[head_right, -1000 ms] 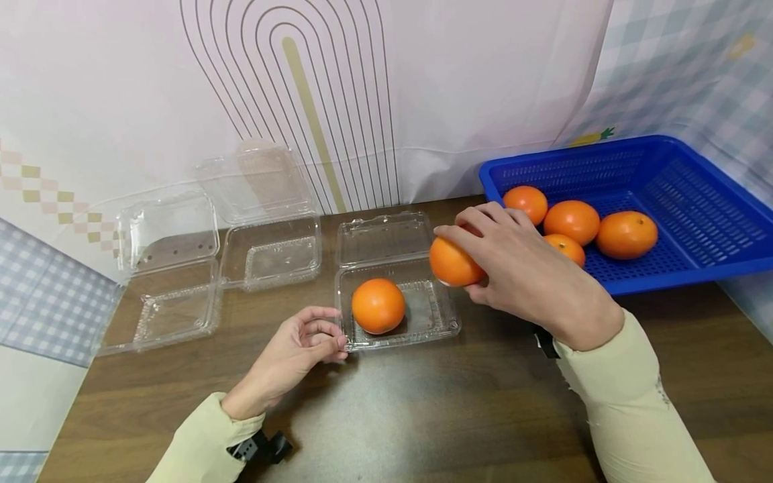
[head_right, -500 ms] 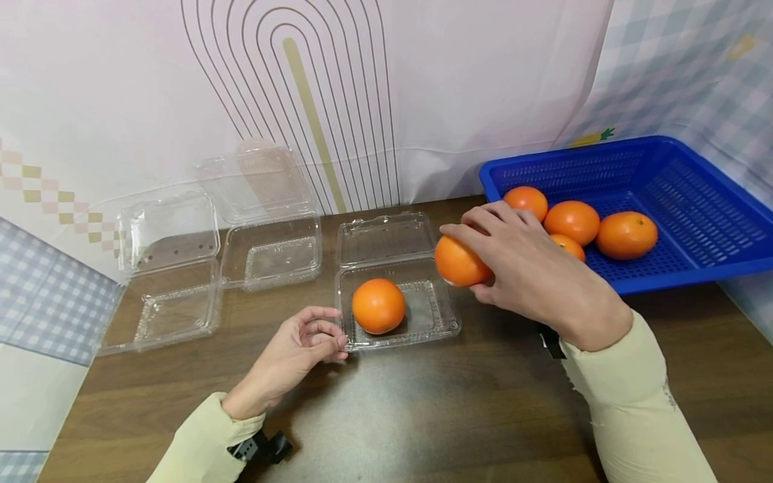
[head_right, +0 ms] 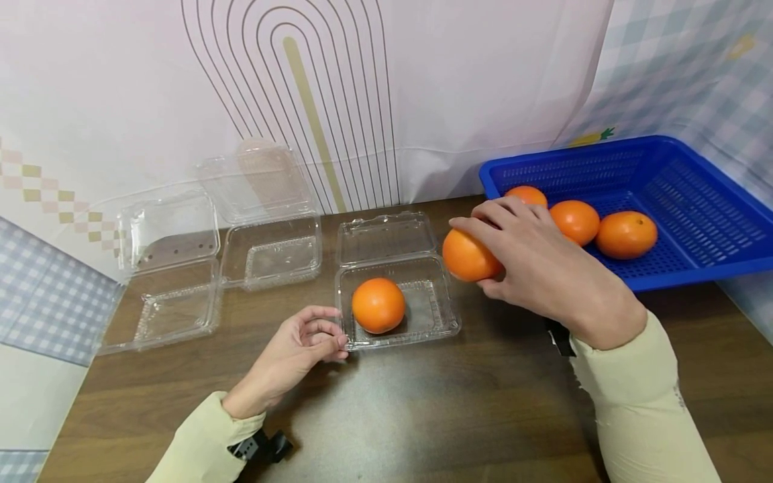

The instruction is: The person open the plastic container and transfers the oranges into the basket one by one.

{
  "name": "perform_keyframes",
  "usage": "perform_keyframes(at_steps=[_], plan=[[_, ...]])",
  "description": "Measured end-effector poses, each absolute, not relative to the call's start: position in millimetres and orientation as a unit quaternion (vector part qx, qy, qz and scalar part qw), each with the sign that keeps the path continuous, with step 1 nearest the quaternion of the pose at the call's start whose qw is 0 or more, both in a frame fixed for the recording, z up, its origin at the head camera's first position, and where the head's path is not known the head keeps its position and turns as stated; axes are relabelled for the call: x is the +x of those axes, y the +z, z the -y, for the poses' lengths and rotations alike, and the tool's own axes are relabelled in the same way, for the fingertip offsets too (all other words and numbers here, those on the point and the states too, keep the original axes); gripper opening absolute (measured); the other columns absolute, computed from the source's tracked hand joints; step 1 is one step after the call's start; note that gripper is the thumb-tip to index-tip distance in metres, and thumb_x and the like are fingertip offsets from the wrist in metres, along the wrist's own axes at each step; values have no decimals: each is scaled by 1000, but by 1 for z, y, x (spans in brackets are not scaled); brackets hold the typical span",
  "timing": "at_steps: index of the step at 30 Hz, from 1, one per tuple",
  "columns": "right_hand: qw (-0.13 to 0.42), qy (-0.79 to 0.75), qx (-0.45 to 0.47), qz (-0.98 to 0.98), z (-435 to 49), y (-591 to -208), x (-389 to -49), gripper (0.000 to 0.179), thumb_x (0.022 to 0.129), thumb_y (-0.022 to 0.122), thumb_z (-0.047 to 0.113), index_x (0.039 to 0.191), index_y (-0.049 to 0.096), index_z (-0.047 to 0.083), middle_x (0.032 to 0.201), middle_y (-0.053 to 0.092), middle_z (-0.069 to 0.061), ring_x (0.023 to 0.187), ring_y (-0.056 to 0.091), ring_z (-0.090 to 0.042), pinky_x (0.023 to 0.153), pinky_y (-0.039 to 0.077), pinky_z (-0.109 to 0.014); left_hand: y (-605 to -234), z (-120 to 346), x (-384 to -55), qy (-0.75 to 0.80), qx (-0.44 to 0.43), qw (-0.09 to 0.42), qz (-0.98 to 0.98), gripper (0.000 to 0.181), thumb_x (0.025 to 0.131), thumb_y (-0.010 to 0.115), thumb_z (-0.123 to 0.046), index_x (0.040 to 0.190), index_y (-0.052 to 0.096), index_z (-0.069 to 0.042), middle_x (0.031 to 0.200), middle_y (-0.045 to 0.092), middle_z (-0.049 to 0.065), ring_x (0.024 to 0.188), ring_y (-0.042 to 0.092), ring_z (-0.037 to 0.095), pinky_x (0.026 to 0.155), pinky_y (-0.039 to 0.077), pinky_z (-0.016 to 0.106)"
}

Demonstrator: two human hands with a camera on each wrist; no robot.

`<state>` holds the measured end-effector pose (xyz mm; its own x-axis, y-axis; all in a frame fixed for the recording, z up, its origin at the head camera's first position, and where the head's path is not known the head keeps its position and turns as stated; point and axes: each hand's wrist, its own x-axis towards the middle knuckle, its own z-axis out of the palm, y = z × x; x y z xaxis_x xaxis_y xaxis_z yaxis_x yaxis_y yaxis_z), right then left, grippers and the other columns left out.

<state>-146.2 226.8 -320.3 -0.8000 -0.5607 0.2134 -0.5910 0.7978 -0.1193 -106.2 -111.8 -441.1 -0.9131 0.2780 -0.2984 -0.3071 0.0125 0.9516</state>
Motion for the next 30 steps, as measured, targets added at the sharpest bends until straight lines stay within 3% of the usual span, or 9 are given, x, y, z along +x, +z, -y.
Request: perform_keyframes(at_steps=[8,18,26,30], plan=[[69,92,291,950,-231,-319,-149,85,71,94,21,146,53,19,137,58,-8,140,38,-36,103,42,-62,-441,112,-106,703,-11,207,-680,50,89,62,11,136,43,10,98,63,11,77,69,14,82,67,35],[78,91,286,951,-238,-319,-151,87,68,95,20,145,55,17,140,53,-18,131,44,-41,97,44,-63,-441,112,-106,706,-12,207,-677,50,90,62,11,136,42,10,98,63,11,77,69,14,82,67,34],[92,90,276,952,-243,-320,-153,87,66,95,20,144,56,18,140,54,-19,124,47,-44,88,44,-63,-441,112,-106,706,-12,205,-678,50,90,62,12,135,43,10,98,63,10,77,69,13,82,67,34],[85,90,267,956,-246,-319,-152,87,67,95,20,145,55,17,143,53,-20,125,46,-45,91,42,-64,-441,112,-106,704,-11,207,-679,49,90,63,11,135,43,9,98,63,10,76,69,13,81,67,34]])
